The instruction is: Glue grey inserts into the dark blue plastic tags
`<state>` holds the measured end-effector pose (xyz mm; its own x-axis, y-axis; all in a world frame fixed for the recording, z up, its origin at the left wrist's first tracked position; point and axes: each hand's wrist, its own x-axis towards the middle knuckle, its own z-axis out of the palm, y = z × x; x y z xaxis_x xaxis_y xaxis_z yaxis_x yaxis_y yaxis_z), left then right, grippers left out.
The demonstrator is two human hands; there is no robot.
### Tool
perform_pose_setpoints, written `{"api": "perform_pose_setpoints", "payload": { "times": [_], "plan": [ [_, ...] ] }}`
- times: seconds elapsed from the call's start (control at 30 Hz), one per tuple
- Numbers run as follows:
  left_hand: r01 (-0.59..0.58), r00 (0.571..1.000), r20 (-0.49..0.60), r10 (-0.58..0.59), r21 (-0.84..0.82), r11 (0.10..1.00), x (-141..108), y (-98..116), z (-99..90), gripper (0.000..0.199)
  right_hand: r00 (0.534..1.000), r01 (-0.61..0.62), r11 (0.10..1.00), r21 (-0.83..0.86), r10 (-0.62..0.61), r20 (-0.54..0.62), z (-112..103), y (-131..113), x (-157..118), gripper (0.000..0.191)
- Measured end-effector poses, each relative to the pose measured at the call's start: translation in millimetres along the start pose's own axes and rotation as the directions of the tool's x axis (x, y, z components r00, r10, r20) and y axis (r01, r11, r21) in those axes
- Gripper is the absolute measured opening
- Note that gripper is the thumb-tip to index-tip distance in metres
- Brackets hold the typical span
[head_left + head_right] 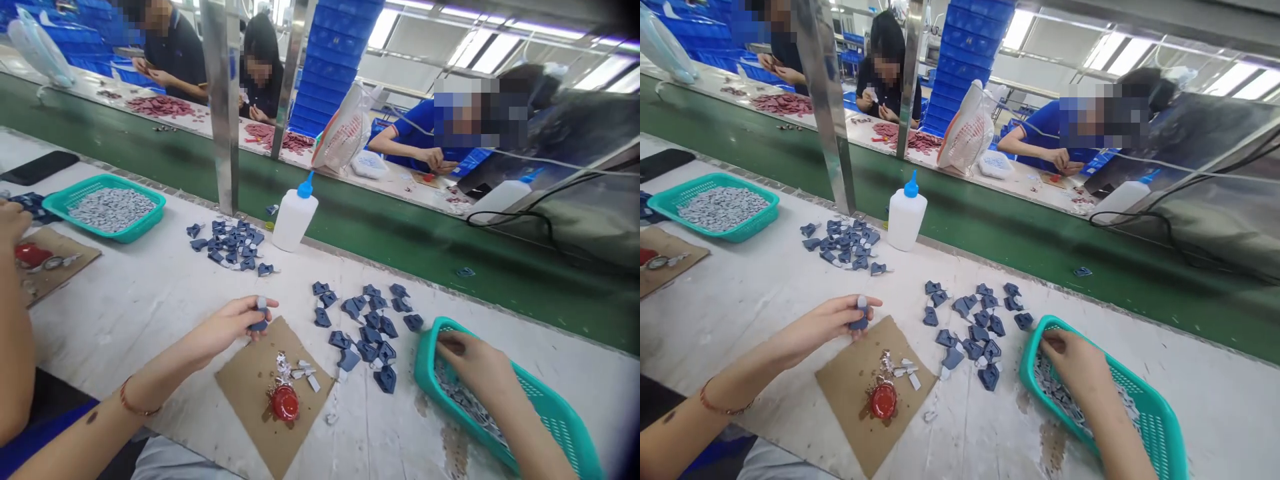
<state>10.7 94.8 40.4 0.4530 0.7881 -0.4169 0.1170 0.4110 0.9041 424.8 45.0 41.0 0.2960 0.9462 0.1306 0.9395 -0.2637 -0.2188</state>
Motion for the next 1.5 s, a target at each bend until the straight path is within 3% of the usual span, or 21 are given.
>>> {"api": "perform_pose_setpoints", "payload": {
  "times": [0.13, 0.2, 0.33, 0.43, 0.53, 0.63, 0.8, 0.97, 1.13, 1.3, 1.5],
  "plan": [
    [0.075, 0.997, 0.011, -0.074, -0.129, 0.989, -26, -27, -9.6, 0.040, 0.992, -0.102, 0.995, -0.015, 0.101, -0.072, -13, -27, -33, 0.028],
    [0.099, 0.995, 0.013, -0.098, -0.146, 0.984, -34, -40, -10.6, 0.044, 0.992, -0.079, 0.997, 0.022, 0.081, -0.093, -15, -54, -57, 0.034],
    [0.094, 0.996, 0.008, -0.094, -0.218, 0.972, -45, -55, -6.1, 0.040, 0.977, 0.200, 0.933, 0.298, -0.212, 0.007, -1, -117, -105, 0.028],
    [0.116, 0.993, 0.012, -0.118, -0.300, 0.947, -51, -57, -0.5, 0.037, 0.945, 0.245, 0.868, 0.431, -0.313, 0.093, 13, -153, -128, 0.016],
    [0.171, 0.985, 0.058, -0.162, -0.394, 0.903, -57, -57, 3.0, 0.048, 0.930, 0.252, 0.836, 0.488, -0.348, 0.115, 19, -172, -138, 0.013],
    [0.197, 0.980, 0.090, -0.176, -0.446, 0.873, -61, -59, 4.0, 0.053, 0.913, 0.289, 0.823, 0.489, -0.391, 0.119, 19, -180, -140, 0.015],
    [0.166, 0.985, 0.107, -0.132, -0.444, 0.881, -65, -65, 4.3, 0.043, 0.877, 0.326, 0.809, 0.488, -0.452, 0.165, 20, -188, -138, 0.018],
    [0.150, 0.989, 0.047, -0.144, -0.425, 0.893, -68, -67, 3.7, 0.037, 0.858, 0.347, 0.819, 0.457, -0.474, 0.198, 24, -191, -139, 0.017],
    [0.169, 0.983, 0.014, -0.181, -0.431, 0.886, -69, -68, 3.1, 0.045, 0.843, 0.381, 0.832, 0.402, -0.492, 0.218, 25, -195, -137, 0.018],
    [0.148, 0.987, 0.001, -0.163, -0.415, 0.898, -67, -73, 5.0, 0.042, 0.813, 0.434, 0.835, 0.338, -0.525, 0.252, 25, -200, -135, 0.024],
    [0.071, 0.995, -0.034, -0.091, -0.388, 0.919, -66, -80, 12.6, 0.039, 0.814, 0.430, 0.843, 0.324, -0.517, 0.265, 23, -202, -134, 0.023]
  ]
}}
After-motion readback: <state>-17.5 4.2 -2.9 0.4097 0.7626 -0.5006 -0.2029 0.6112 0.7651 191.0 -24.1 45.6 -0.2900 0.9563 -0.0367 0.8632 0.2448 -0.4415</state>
